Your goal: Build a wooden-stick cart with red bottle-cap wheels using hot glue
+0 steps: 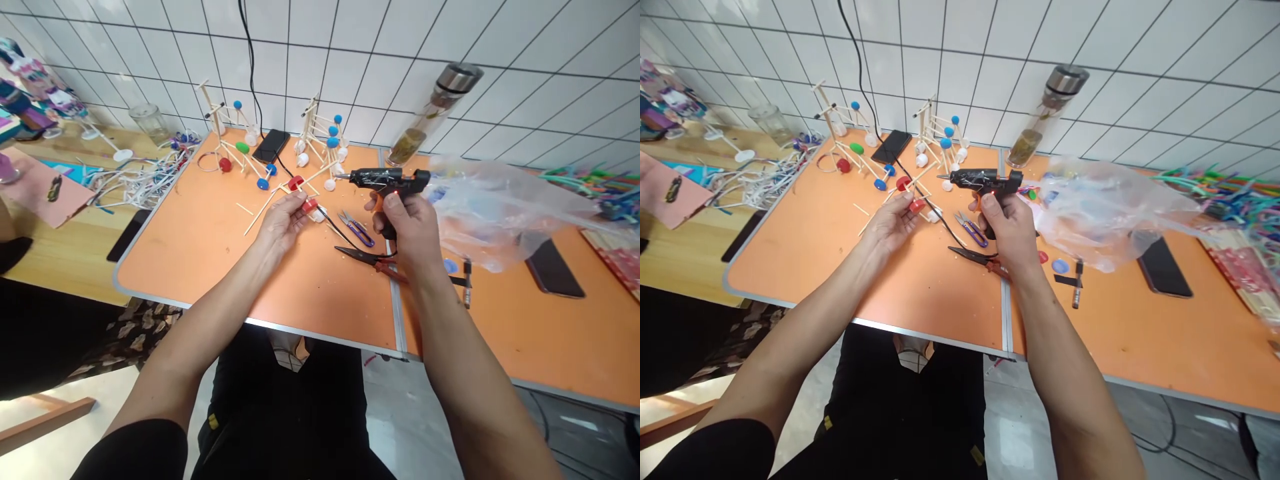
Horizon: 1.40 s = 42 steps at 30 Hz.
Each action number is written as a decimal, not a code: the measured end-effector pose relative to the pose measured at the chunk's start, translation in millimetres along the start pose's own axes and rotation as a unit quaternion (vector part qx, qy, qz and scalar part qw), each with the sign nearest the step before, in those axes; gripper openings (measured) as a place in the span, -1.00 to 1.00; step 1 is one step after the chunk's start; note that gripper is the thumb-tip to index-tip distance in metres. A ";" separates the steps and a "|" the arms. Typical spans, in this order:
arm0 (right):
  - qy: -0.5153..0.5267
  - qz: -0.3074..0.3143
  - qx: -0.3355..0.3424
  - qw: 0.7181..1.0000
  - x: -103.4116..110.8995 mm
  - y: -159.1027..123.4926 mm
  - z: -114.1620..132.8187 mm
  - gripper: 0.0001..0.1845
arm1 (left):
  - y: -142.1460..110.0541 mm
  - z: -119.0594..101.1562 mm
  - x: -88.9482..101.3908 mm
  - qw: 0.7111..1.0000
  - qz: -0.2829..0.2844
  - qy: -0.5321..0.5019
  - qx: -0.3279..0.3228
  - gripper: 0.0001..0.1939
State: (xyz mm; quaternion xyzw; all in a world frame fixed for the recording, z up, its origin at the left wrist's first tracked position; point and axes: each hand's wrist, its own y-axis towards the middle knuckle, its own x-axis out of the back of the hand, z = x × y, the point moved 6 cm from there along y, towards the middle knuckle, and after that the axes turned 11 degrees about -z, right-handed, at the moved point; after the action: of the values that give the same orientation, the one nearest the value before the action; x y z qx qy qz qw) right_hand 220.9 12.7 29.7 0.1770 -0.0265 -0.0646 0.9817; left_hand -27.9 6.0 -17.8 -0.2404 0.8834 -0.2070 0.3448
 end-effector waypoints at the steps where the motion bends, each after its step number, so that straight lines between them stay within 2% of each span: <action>1: -0.031 -0.001 0.031 0.999 0.4 -1.4 -0.5 -0.27 | -0.2 0.4 -0.1 1.000 0.000 -0.001 0.002 -0.74; 7: -0.188 -0.026 0.193 0.963 -4.4 -14.7 1.7 -0.24 | -3.5 1.9 -0.9 1.000 0.001 -0.015 0.013 -0.73; 13: -0.253 -0.030 0.264 0.930 -15.8 -24.7 11.3 -0.49 | -8.5 3.5 -3.1 1.000 0.008 -0.018 0.025 -0.70; 17: -0.255 -0.016 0.282 0.925 -20.7 -28.6 17.9 -0.63 | -9.6 6.1 -4.3 0.999 0.013 -0.013 0.028 -0.70; 23: -0.291 -0.021 0.301 0.908 -20.6 -33.4 14.1 -0.58 | -9.4 8.9 -3.9 0.999 0.021 -0.004 0.027 -0.73; 29: -0.283 0.010 0.328 0.901 -21.4 -35.4 9.3 -0.59 | -7.1 12.6 -3.0 0.999 0.031 0.004 0.013 -0.72; 34: -0.286 0.011 0.355 0.890 -21.3 -35.6 10.0 -0.57 | -9.9 14.7 -4.4 0.999 0.029 0.010 0.016 -0.68; 42: -0.309 0.015 0.310 0.899 -21.1 -33.5 5.2 -0.55 | -10.8 15.0 -4.9 1.000 0.020 0.016 0.010 -0.69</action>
State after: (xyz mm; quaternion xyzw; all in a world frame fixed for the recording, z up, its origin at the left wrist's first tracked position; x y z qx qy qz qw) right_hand 195.7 -17.4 22.2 0.4428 -0.3496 -0.0894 0.8208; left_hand -11.2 -2.8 -19.7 -0.2161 0.8912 -0.2133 0.3370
